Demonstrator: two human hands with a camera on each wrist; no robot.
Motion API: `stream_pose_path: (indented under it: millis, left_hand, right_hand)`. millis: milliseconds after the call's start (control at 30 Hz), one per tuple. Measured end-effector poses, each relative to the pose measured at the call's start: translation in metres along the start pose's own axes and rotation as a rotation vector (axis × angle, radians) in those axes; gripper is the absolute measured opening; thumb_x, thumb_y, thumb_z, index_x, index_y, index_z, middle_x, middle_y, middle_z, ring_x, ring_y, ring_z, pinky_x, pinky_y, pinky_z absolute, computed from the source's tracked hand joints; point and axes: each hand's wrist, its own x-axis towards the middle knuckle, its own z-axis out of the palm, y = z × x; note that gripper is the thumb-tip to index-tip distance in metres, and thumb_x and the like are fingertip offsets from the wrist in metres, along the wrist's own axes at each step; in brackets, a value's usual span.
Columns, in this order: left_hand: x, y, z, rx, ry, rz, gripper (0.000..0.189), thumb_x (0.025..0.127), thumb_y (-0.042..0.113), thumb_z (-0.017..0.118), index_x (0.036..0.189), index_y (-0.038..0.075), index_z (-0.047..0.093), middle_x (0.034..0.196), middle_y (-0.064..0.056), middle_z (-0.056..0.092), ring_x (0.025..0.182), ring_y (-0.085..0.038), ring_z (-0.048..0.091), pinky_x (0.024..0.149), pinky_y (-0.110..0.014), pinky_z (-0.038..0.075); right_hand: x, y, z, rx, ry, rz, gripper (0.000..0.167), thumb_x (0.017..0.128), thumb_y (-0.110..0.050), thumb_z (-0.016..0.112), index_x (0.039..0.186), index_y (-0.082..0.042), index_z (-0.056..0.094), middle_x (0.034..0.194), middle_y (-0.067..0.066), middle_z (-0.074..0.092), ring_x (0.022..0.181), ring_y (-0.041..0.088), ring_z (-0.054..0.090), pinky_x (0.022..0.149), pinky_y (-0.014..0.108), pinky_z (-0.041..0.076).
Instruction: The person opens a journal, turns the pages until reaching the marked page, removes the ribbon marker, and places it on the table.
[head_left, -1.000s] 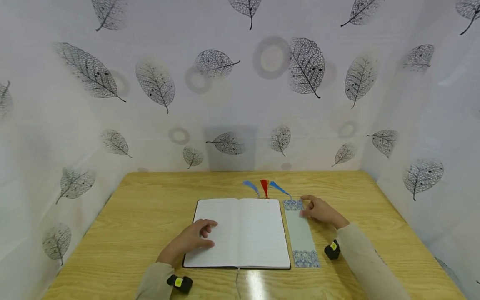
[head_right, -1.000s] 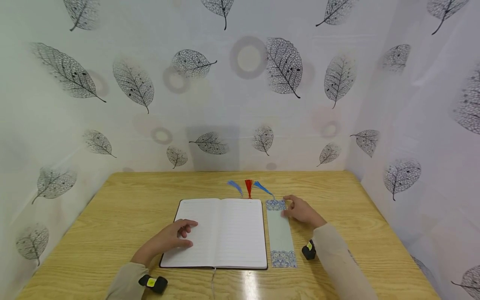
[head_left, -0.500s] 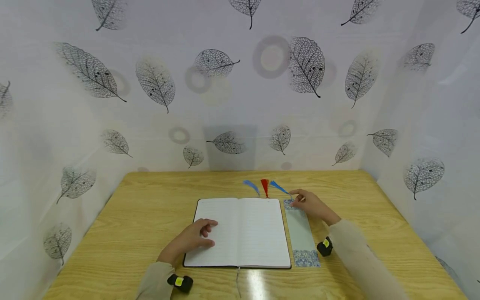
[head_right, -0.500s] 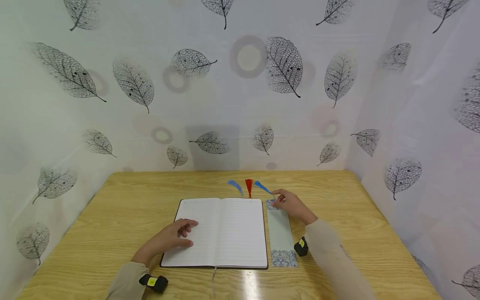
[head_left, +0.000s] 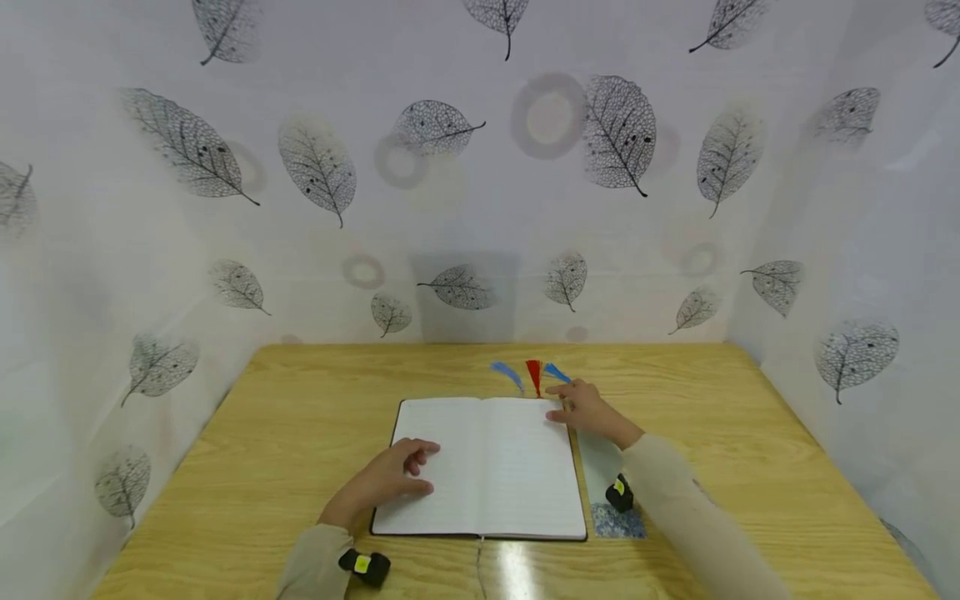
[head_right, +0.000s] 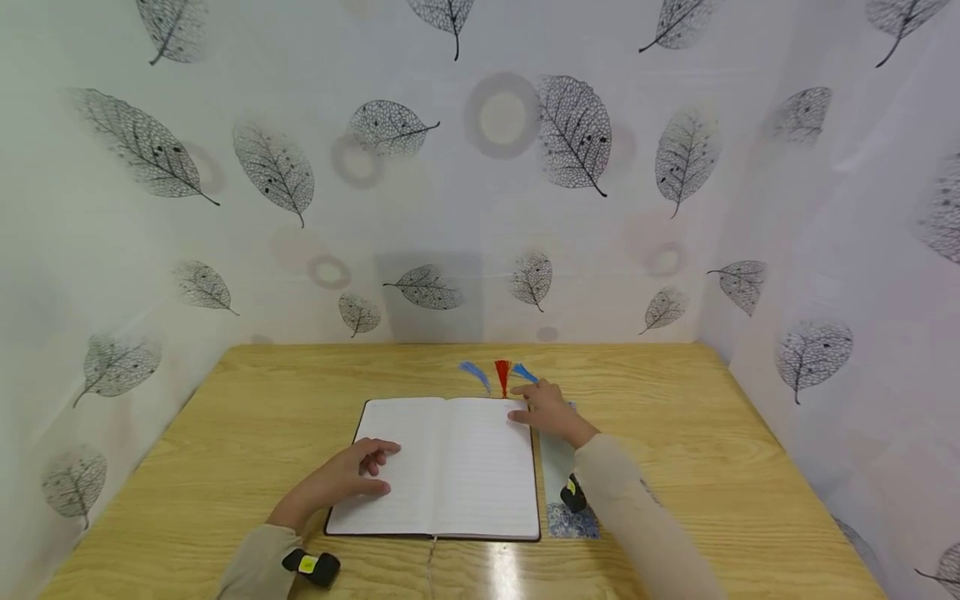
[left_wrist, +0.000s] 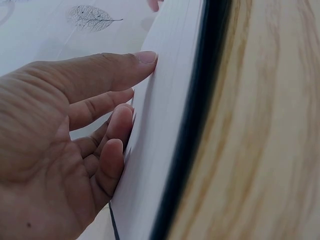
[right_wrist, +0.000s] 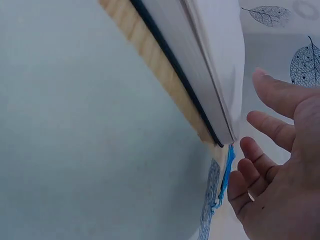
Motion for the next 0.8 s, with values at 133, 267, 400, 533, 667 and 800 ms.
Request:
stream_pose_path:
  millis: [133,267,400,533,667,800]
  left_hand:
    - [0.000,0.001,0.000,0.007,0.005,0.000,0.054,0.079,0.014,0.079,0.128,0.005,0.058,0.100,-0.004,0.051,0.090,-0.016,0.048,0.075,-0.022,0.041]
    - [0.000,0.000,-0.001,0.001,0.001,-0.001,0.055,0.078,0.013,0.079,0.128,0.005,0.057,0.101,-0.004,0.051,0.090,-0.016,0.048,0.075,-0.022,0.041]
    - [0.001,-0.002,0.000,-0.012,-0.006,-0.002,0.055,0.078,0.014,0.079,0.129,0.005,0.057,0.102,-0.005,0.051,0.091,-0.016,0.048,0.075,-0.022,0.042]
    - [0.001,-0.003,0.000,-0.020,-0.011,-0.001,0.055,0.079,0.014,0.079,0.129,0.005,0.057,0.103,-0.005,0.050,0.092,-0.016,0.048,0.076,-0.022,0.042]
    - [0.001,-0.003,0.000,-0.016,-0.008,-0.009,0.055,0.079,0.014,0.079,0.129,0.006,0.057,0.103,-0.005,0.051,0.091,-0.016,0.048,0.076,-0.022,0.042]
    - [0.001,-0.003,0.000,-0.016,-0.005,-0.027,0.055,0.079,0.014,0.079,0.129,0.007,0.057,0.103,-0.005,0.051,0.091,-0.017,0.048,0.075,-0.023,0.041]
  right_hand:
    - [0.005,-0.003,0.005,-0.062,0.005,0.002,0.049,0.092,-0.027,0.065,0.132,0.000,0.056,0.116,0.025,0.051,0.100,0.035,0.041,0.083,0.046,0.036]
    - [0.007,-0.005,0.009,-0.046,-0.009,0.026,0.050,0.092,-0.029,0.065,0.133,-0.001,0.055,0.121,0.023,0.050,0.103,0.034,0.040,0.085,0.047,0.036]
    - [0.007,-0.007,0.011,-0.033,-0.023,0.052,0.052,0.092,-0.032,0.064,0.135,-0.004,0.054,0.126,0.024,0.047,0.108,0.037,0.040,0.090,0.054,0.038]
    - [0.007,-0.008,0.012,-0.026,-0.027,0.062,0.053,0.092,-0.033,0.064,0.136,-0.006,0.054,0.128,0.023,0.047,0.111,0.037,0.040,0.093,0.055,0.038]
    - [0.006,-0.009,0.013,-0.012,-0.029,0.067,0.053,0.093,-0.034,0.064,0.137,-0.007,0.053,0.129,0.023,0.046,0.112,0.037,0.040,0.094,0.056,0.037]
    - [0.005,-0.009,0.013,-0.008,-0.024,0.038,0.053,0.093,-0.034,0.063,0.137,-0.006,0.053,0.130,0.024,0.046,0.112,0.038,0.040,0.093,0.057,0.037]
